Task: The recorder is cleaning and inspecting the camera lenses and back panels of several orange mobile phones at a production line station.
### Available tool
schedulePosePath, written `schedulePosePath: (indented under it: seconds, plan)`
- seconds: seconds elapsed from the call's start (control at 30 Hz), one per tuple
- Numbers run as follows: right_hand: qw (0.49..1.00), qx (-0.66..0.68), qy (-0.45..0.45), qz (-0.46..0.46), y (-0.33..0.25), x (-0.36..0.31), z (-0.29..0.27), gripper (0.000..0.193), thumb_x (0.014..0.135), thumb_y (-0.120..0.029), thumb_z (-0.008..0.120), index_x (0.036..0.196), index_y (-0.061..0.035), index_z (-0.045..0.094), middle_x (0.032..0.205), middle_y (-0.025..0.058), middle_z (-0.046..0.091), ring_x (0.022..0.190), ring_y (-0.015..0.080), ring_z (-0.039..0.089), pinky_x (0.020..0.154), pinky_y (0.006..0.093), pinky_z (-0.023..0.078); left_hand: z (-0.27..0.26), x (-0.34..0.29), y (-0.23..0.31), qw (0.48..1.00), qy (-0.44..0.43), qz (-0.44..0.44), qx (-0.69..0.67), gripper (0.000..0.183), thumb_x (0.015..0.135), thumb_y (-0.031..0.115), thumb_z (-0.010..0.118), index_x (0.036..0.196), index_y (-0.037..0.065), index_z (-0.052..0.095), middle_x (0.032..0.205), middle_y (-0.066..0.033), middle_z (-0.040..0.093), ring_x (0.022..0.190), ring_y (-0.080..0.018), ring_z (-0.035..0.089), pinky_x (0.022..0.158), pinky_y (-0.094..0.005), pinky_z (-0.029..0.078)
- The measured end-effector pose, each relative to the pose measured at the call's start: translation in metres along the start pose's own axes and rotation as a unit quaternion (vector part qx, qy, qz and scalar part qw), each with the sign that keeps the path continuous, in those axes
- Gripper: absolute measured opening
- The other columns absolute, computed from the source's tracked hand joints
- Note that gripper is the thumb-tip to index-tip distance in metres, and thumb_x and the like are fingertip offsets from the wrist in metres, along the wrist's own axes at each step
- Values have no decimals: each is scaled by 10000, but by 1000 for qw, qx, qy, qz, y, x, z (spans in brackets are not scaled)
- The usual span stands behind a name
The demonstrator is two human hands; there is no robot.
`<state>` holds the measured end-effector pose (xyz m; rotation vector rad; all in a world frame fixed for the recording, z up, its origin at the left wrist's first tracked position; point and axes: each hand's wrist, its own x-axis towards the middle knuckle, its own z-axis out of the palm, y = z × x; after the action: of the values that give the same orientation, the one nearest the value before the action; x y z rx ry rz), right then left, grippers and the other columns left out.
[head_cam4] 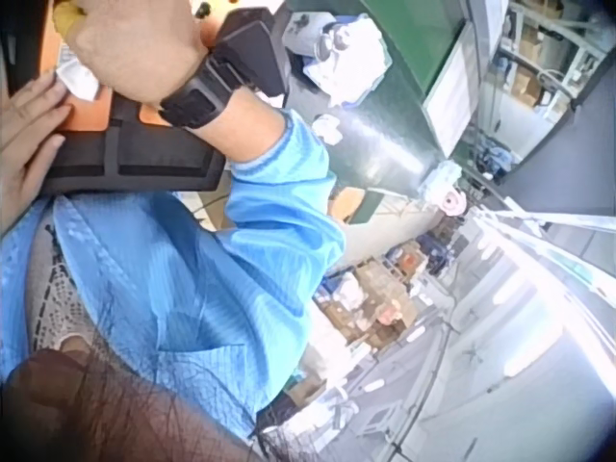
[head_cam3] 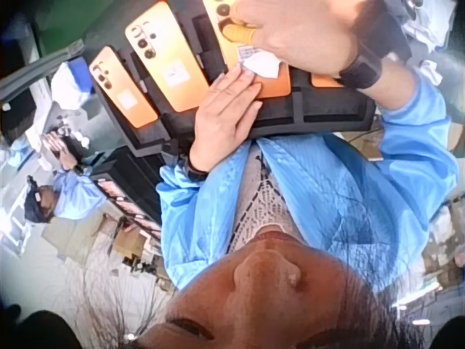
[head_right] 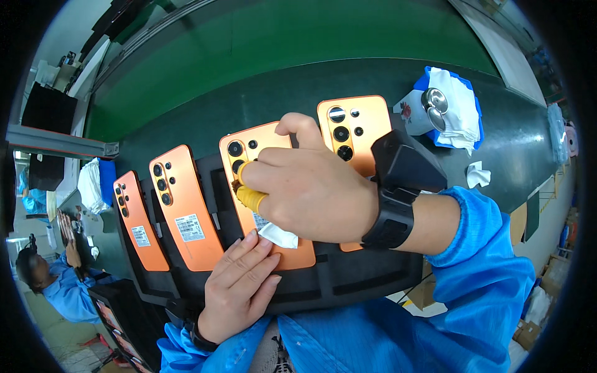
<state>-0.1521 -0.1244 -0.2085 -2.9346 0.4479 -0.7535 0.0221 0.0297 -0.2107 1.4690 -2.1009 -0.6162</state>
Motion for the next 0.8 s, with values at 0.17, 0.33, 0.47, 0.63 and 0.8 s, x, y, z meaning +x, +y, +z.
schedulePosePath:
  seconds: [0.17,0.33,0.47,0.63,0.8]
  plan:
    - [1000,-4,6,6,-1,0,-1,86,636,-95,676,562,-133,656,762,-26,512,792,140,558,959,503,334,-1,-1,-2,1000,-1,-2,-2,330,788,81,743,1112,24,714,1243,-157,651,1252,-322,564,1064,-438,430]
    - [999,-31,13,25,9,-7,-8,58,653,-103,676,611,-140,694,781,-37,523,801,132,559,954,499,328,-1,-2,-2,1000,-2,-3,-3,333,788,82,743,1115,25,713,1247,-158,648,1253,-320,564,1065,-436,429]
    - [998,-15,50,42,0,-4,-2,51,651,-100,676,614,-132,692,778,-34,524,798,139,561,953,502,327,0,-1,-1,1000,-4,0,-2,338,783,84,747,1114,25,713,1245,-158,649,1248,-319,568,1064,-438,430]
    - [1000,11,-7,10,0,3,-2,140,732,-110,733,860,-143,781,721,-44,499,708,121,543,900,465,308,-1,-1,0,1000,-16,-11,-1,356,771,87,755,1120,33,713,1264,-156,639,1263,-318,554,1068,-441,425]
    - [999,-3,-15,35,11,-2,-10,182,739,-71,708,889,-134,787,753,-36,538,699,138,537,894,468,315,-4,-1,1,999,-28,-17,1,373,778,98,754,1144,48,705,1298,-148,620,1286,-319,534,1080,-454,407]
